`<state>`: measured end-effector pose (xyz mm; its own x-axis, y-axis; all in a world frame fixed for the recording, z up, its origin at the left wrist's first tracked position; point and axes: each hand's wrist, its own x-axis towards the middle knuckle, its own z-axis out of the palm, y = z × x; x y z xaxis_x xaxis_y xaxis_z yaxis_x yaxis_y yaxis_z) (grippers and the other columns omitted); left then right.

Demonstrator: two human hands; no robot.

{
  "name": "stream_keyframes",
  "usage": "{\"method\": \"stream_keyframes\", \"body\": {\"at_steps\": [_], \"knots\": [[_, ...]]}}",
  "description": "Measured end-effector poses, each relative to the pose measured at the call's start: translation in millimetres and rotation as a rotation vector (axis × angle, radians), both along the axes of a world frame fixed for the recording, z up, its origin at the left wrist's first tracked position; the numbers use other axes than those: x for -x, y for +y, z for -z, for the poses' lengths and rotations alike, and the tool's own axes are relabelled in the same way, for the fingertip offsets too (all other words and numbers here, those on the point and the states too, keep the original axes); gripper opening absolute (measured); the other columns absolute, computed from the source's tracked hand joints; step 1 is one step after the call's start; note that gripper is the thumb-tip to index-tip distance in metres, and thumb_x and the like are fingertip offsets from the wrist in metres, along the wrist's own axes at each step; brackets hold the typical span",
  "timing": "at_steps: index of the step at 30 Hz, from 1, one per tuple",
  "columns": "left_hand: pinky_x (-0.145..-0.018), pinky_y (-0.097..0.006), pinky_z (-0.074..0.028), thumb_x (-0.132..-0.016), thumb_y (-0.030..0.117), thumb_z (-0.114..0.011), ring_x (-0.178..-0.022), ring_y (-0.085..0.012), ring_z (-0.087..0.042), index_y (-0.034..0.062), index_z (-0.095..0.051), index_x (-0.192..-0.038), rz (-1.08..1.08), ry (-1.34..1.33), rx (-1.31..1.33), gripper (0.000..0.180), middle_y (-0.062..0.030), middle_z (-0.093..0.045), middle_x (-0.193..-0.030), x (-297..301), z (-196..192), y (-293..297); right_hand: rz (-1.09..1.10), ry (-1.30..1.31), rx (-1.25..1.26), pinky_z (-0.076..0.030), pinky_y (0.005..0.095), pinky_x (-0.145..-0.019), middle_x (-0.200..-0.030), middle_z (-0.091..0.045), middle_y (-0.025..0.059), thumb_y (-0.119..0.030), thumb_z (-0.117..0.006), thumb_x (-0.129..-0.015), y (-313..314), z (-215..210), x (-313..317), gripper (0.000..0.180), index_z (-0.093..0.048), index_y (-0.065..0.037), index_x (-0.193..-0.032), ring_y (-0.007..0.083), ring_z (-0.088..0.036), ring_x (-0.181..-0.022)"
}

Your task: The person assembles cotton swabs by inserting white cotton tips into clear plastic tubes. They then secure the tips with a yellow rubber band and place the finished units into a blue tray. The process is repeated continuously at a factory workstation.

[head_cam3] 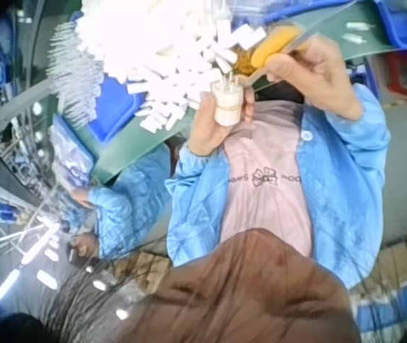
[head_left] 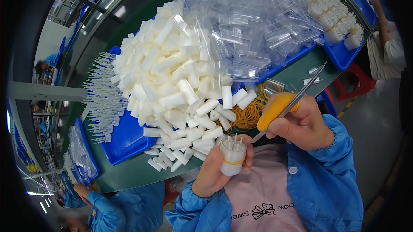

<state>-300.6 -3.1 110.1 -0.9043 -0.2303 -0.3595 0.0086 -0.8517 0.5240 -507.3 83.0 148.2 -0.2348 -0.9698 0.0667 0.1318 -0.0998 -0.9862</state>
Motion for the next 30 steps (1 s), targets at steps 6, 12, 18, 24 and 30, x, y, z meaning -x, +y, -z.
{"method": "stream_keyframes", "body": {"at_steps": [6,12,18,24,30], "knots": [[-0.077,-0.030,-0.046,-0.087,0.057,-0.049,-0.090,-0.0178,-0.053,0.0000,-0.030,-0.136,0.064,0.000,-0.028,0.077,-0.0100,-0.052,-0.107,1,-4,0,-0.056,-0.053,-0.037,-0.048,0.0223,-0.060,-0.084,-0.058,0.0085,-0.009,-0.056,-0.089,-2,-2,1,0.014,-0.058,0.004,-0.093,0.0105,-0.058,-0.067],[-0.078,-0.033,-0.046,-0.088,0.056,-0.046,-0.095,-0.0202,-0.053,0.0011,-0.029,-0.137,0.035,0.140,-0.214,0.075,-0.0117,-0.050,-0.110,3,-4,0,-0.090,-0.059,-0.044,-0.047,0.0218,-0.062,-0.085,-0.060,0.0065,-0.011,-0.057,-0.090,-1,1,0,0.016,-0.059,0.003,-0.097,0.0085,-0.056,-0.070],[-0.080,-0.032,-0.045,-0.085,0.054,-0.054,-0.096,-0.0195,-0.053,0.0017,-0.032,-0.134,0.052,0.066,-0.126,0.075,-0.0108,-0.050,-0.111,-3,6,6,-0.068,-0.055,-0.042,-0.048,0.0222,-0.060,-0.085,-0.059,0.0073,-0.010,-0.057,-0.089,1,1,0,0.016,-0.058,0.004,-0.095,0.0094,-0.057,-0.069],[-0.080,-0.030,-0.044,-0.084,0.051,-0.059,-0.093,-0.0182,-0.055,0.0020,-0.035,-0.132,0.091,0.076,-0.024,0.073,-0.0101,-0.052,-0.107,5,-2,6,-0.079,-0.066,-0.042,-0.048,0.0224,-0.061,-0.086,-0.058,0.0084,-0.012,-0.057,-0.090,3,-2,-2,0.017,-0.058,0.004,-0.093,0.0106,-0.058,-0.068],[-0.077,-0.029,-0.043,-0.086,0.052,-0.055,-0.091,-0.0174,-0.055,0.0031,-0.030,-0.133,0.108,0.099,0.016,0.072,-0.0099,-0.053,-0.105,2,3,8,-0.172,-0.100,-0.081,-0.047,0.0228,-0.064,-0.084,-0.062,0.0057,-0.010,-0.058,-0.089,2,-1,-4,0.015,-0.058,0.003,-0.099,0.0079,-0.056,-0.074]]}}
